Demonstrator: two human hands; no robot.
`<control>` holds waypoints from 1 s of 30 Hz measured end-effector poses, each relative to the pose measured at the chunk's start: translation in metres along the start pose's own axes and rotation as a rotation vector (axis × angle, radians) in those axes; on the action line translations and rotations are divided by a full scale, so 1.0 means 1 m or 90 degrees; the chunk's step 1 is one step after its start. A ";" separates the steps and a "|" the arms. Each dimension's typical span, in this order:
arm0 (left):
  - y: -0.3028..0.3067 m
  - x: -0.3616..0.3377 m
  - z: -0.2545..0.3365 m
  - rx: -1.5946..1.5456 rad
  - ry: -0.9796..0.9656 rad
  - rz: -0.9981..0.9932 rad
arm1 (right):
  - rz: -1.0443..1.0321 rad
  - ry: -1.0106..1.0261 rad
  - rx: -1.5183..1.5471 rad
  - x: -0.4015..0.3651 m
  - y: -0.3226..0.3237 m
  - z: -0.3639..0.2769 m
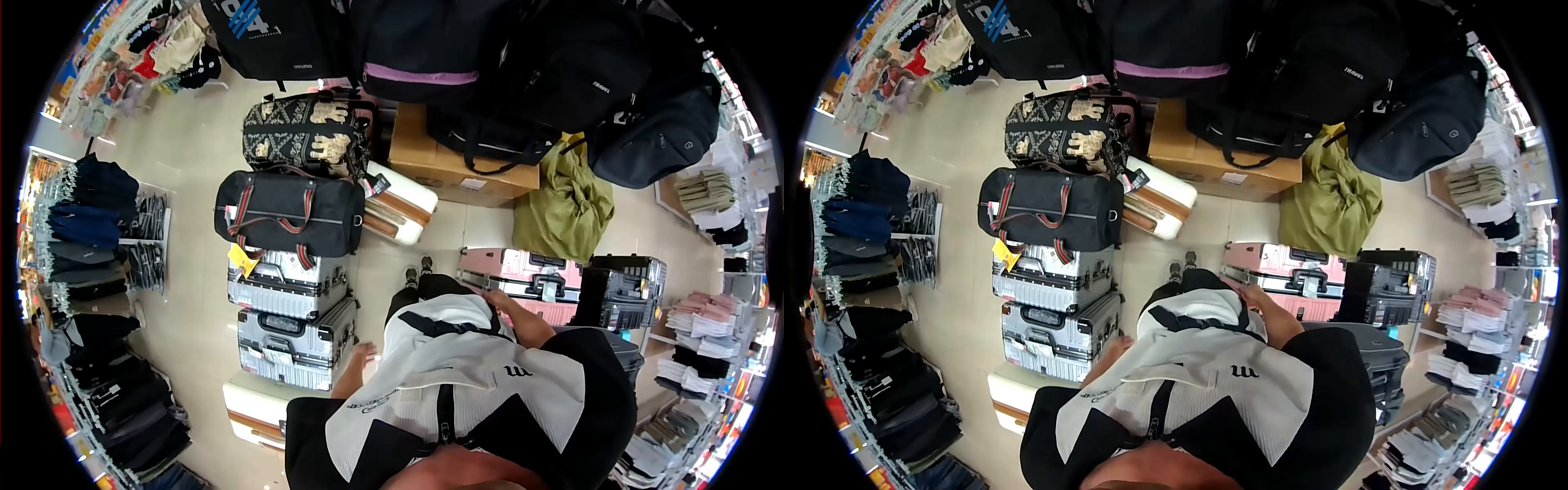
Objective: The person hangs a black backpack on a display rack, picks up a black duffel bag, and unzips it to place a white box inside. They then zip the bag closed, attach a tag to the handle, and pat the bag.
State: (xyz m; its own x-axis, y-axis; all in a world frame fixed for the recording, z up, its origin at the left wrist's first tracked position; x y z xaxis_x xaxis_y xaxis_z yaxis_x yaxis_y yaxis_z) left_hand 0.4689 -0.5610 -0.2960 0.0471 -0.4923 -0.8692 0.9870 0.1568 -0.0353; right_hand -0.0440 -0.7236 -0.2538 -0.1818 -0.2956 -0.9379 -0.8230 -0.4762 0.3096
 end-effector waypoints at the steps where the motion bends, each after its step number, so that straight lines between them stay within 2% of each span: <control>1: -0.015 0.017 0.020 0.068 -0.040 -0.003 | 0.015 0.047 0.004 0.033 -0.007 0.007; 3: -0.053 0.057 0.073 0.325 -0.137 0.030 | 0.041 0.140 0.012 0.081 -0.020 0.025; 4: -0.072 0.076 0.099 0.307 -0.162 -0.002 | 0.187 0.380 -0.204 0.068 -0.018 0.003; 5: -0.083 0.093 0.118 0.174 -0.132 -0.106 | 0.328 0.617 -0.422 0.044 -0.022 -0.023; 6: -0.099 0.104 0.136 0.072 -0.204 -0.117 | 0.143 0.437 -0.089 0.035 -0.022 -0.036; 7: -0.113 0.107 0.168 0.052 -0.225 -0.136 | -0.035 0.233 0.231 0.030 -0.023 -0.050; 9: -0.133 0.115 0.217 0.071 -0.266 -0.111 | 0.009 0.277 0.235 0.007 -0.014 -0.080; 12: -0.146 0.095 0.284 -0.015 -0.369 -0.071 | -0.090 0.247 0.324 0.016 0.002 -0.091; 15: -0.145 0.082 0.311 -0.069 -0.297 0.042 | 0.034 0.277 0.273 0.016 0.020 -0.078; 16: -0.138 0.090 0.305 -0.065 -0.279 0.057 | 0.089 0.366 0.183 0.067 0.020 -0.051; 18: -0.131 0.108 0.286 0.018 -0.189 0.070 | -0.024 0.328 0.324 0.106 0.023 -0.008; 19: -0.125 0.113 0.269 0.060 -0.137 0.078 | 0.033 0.312 0.153 0.092 0.031 -0.003; 21: -0.122 0.116 0.225 0.290 -0.119 0.036 | 0.063 0.201 0.261 0.078 0.022 0.035; 23: -0.121 0.160 0.162 0.616 -0.283 0.105 | 0.056 0.117 0.294 0.069 0.028 0.047; 26: -0.120 0.130 0.145 0.325 -0.130 0.256 | 0.004 0.051 0.301 0.062 0.036 0.042; 29: -0.090 0.128 0.142 0.184 -0.231 0.238 | -0.053 0.029 0.302 0.063 0.042 0.007; 30: -0.086 0.115 0.163 0.087 -0.208 0.230 | -0.068 0.029 0.306 0.065 0.043 -0.009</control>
State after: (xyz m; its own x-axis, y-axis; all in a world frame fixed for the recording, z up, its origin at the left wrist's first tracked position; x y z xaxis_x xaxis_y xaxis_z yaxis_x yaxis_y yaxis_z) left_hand 0.4144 -0.7704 -0.3124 0.4132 -0.6726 -0.6139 0.9089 0.2635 0.3231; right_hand -0.0861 -0.7708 -0.2998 -0.0687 -0.3066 -0.9494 -0.9928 -0.0724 0.0952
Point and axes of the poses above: each hand's wrist, its own x-axis towards the middle knuckle, its own y-axis out of the back of the hand, z = x × y, the point moved 2 cm from there along x, towards the middle knuckle, and after that the axes turned 6 degrees about -y, right-handed, at the moved point
